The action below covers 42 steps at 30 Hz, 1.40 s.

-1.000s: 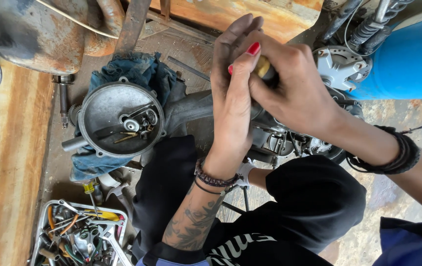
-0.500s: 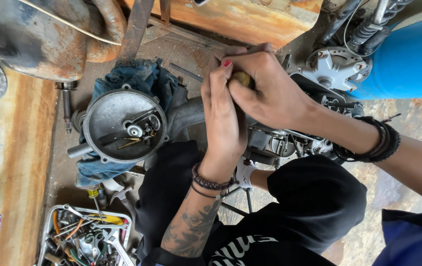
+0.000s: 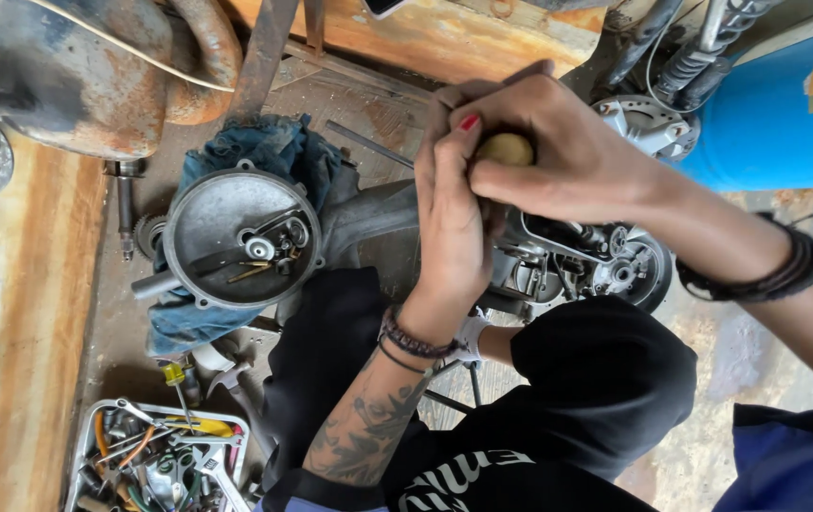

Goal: Repairing a motorcycle engine by loosening bolts with a wrench and adjusting components with a screwdriver

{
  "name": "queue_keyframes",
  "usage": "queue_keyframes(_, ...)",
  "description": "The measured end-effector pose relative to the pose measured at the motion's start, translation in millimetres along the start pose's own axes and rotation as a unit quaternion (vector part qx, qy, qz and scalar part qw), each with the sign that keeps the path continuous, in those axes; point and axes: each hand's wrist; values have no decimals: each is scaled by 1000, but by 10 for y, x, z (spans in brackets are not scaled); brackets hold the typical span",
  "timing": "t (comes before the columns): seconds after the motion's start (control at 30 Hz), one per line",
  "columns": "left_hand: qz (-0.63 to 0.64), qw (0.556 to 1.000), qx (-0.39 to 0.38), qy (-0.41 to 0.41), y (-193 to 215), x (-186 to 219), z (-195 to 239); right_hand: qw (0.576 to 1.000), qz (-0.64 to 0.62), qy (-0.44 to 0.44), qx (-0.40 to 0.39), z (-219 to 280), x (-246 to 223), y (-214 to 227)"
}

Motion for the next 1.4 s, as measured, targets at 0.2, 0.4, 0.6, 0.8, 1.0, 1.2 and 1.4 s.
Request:
queue_keyframes(0.2, -13, 990, -103, -96, 184, -52, -159, 964, -172, -161, -127, -98, 318, 122)
queue_keyframes(0.4, 117, 971, -170, -125, 181, -87, -154, 997, -6, -50, 61, -122, 154, -287)
queue_keyframes(0.6, 232, 953, -155, -116, 316, -312, -232, 987, 95, -58, 115, -103, 214, -484)
queue_keyframes(0.8, 253, 944, -184, -103, 287, -305, -304, 981, 115, -52, 146, -141, 214, -497)
queue_keyframes(1.0, 211, 957, -167, -108, 271, -264, -390, 982, 116, -61, 135, -152, 207, -405)
queue_keyframes(1.2, 216, 941, -233, -118, 175, -206, -313, 981, 120, -75, 129, -72, 206, -343)
queue_keyframes(1.4, 218, 945, -210, -126, 145, -409, -460, 982, 128, -80, 114, 13, 206, -240)
Point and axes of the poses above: each hand's wrist, its own z-axis away from the middle knuckle, its own y-axis out of the back of the hand, x = y × z, and after that the axes turned 10 degrees about -x, right-handed
